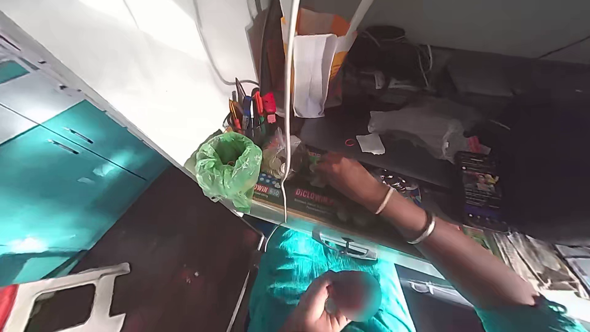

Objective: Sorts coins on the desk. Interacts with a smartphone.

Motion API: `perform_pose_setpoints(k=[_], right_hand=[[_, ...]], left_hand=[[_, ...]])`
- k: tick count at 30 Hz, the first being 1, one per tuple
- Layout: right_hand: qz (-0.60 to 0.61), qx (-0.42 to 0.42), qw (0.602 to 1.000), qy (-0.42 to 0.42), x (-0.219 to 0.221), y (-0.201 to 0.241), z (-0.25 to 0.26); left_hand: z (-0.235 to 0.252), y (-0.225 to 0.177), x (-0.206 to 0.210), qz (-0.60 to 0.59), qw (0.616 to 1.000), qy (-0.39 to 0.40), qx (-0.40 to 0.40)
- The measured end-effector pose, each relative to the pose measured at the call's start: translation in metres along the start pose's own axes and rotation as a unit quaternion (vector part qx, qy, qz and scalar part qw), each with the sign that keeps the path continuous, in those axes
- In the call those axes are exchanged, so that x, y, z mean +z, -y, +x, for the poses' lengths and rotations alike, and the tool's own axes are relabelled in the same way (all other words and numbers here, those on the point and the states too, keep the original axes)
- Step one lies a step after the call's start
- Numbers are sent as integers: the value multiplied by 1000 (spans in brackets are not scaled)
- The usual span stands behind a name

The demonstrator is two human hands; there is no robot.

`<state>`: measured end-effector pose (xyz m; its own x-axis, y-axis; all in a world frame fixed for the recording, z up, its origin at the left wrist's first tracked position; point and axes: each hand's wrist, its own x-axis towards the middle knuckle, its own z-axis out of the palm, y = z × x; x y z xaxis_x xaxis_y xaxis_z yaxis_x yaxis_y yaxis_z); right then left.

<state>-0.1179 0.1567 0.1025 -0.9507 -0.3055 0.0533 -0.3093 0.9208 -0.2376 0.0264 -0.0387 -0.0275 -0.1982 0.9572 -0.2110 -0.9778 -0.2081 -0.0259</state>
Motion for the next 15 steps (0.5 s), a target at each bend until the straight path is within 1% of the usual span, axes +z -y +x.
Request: perform_pose_setpoints(k=[3, 4, 6, 8, 10, 13, 15], right_hand=[[41, 7, 997, -60, -18, -2, -35], [41, 20, 996, -76, -25, 0, -51], [25, 48, 993, -108, -32, -2, -76], [7, 66, 990, -124, -28, -9, -89], [7, 65, 992, -107, -21, -14, -93], [-8, 38, 997, -71, -10, -14, -88], [-22, 22, 998, -53, -6, -14, -84]], left_hand=[[3, -6, -1, -17, 1000, -2, -7], [4, -7, 0, -11, 1000, -20, -3], [6, -10, 9, 2, 997, -79, -10], [12, -13, 20, 10, 994, -110, -26], [17, -14, 25, 10, 994, -106, -37], [24, -15, 24, 14, 997, -64, -46], [26, -15, 25, 16, 998, -52, -45]])
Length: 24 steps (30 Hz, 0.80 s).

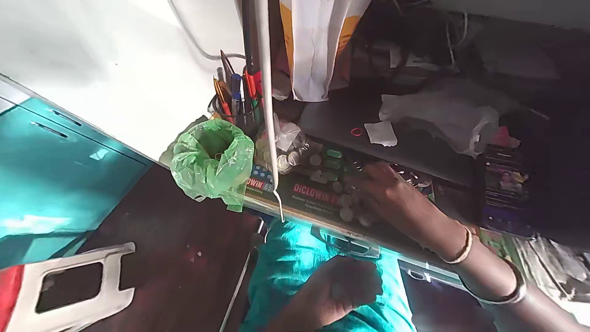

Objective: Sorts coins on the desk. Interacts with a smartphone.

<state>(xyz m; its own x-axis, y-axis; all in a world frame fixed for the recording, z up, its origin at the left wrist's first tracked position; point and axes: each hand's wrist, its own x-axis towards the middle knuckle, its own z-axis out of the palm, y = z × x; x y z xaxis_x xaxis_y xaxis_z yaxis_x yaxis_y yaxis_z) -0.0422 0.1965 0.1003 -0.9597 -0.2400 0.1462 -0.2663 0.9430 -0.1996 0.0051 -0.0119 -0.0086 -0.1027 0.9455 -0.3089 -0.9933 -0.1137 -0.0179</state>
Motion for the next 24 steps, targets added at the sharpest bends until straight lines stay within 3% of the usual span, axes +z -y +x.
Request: perform_pose_setpoints(k=[4, 10, 17, 21, 24], right_hand=[[-7, -12, 1000, -7, -5, -3, -6], [22, 51, 997, -53, -10, -10, -31], [16, 152, 968, -200, -12, 2, -67], [37, 131, 963, -232, 18, 19, -91], [-12, 101, 972, -214, 35, 29, -100]], left_hand=[[1, -2, 0, 8, 1000, 14, 8], [-1, -6, -3, 29, 999, 20, 16], [-1, -7, -12, 15, 999, 46, 12], [3, -5, -13, 6, 999, 41, 4], [8, -1, -13, 0, 999, 46, -6]])
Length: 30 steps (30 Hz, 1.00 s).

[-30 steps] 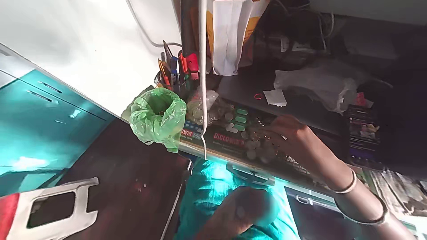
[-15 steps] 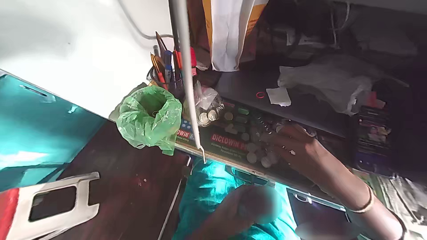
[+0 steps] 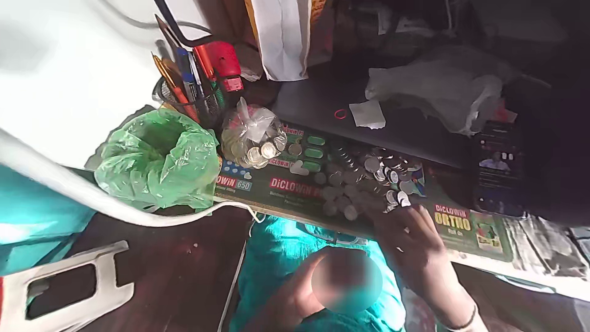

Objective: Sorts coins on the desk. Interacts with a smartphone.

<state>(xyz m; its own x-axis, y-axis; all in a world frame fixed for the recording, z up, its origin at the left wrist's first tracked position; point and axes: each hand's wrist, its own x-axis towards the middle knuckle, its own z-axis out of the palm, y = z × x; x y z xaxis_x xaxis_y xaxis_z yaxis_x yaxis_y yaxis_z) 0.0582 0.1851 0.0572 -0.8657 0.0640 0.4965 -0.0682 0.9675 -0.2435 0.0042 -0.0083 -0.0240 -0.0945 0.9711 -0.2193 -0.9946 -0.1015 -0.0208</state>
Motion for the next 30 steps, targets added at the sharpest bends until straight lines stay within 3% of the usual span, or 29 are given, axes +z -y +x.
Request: perform_pose_setpoints(k=[4, 12, 17, 25, 28, 30], right_hand=[[-62, -23, 998, -7, -1, 0, -12], [-34, -29, 998, -39, -6, -4, -43], [29, -68, 995, -64, -2, 5, -61], [104, -95, 990, -24, -2, 20, -69], [110, -68, 990, -57, -9, 15, -64], [91, -12, 992, -89, -17, 11, -47]], left_hand=[[6, 3, 1, -17, 1000, 5, -13], [21, 13, 16, -46, 998, -38, 5], [29, 12, 32, -76, 997, -21, 7], [32, 13, 48, -17, 995, -98, 4], [30, 13, 38, -41, 998, -40, -27], [27, 12, 39, -67, 995, -54, -52]])
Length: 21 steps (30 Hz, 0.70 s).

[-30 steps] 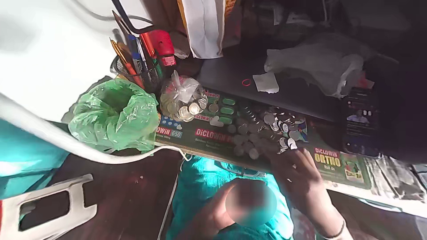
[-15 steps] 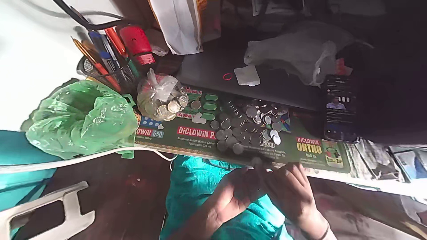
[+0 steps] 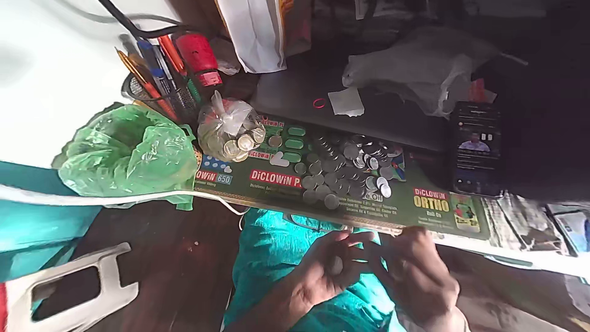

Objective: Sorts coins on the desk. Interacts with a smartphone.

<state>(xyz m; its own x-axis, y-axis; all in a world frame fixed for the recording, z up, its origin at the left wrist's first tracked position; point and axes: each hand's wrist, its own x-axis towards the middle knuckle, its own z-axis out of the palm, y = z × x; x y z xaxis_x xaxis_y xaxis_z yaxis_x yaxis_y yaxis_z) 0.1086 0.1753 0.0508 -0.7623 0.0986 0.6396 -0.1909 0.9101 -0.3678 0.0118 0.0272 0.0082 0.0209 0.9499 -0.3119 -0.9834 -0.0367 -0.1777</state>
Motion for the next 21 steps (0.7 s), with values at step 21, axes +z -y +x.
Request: perform_pose_setpoints(k=[21], right_hand=[[-144, -111, 973, 140, 4, -12, 46]], left_hand=[[-11, -3, -7, 28, 997, 52, 57]])
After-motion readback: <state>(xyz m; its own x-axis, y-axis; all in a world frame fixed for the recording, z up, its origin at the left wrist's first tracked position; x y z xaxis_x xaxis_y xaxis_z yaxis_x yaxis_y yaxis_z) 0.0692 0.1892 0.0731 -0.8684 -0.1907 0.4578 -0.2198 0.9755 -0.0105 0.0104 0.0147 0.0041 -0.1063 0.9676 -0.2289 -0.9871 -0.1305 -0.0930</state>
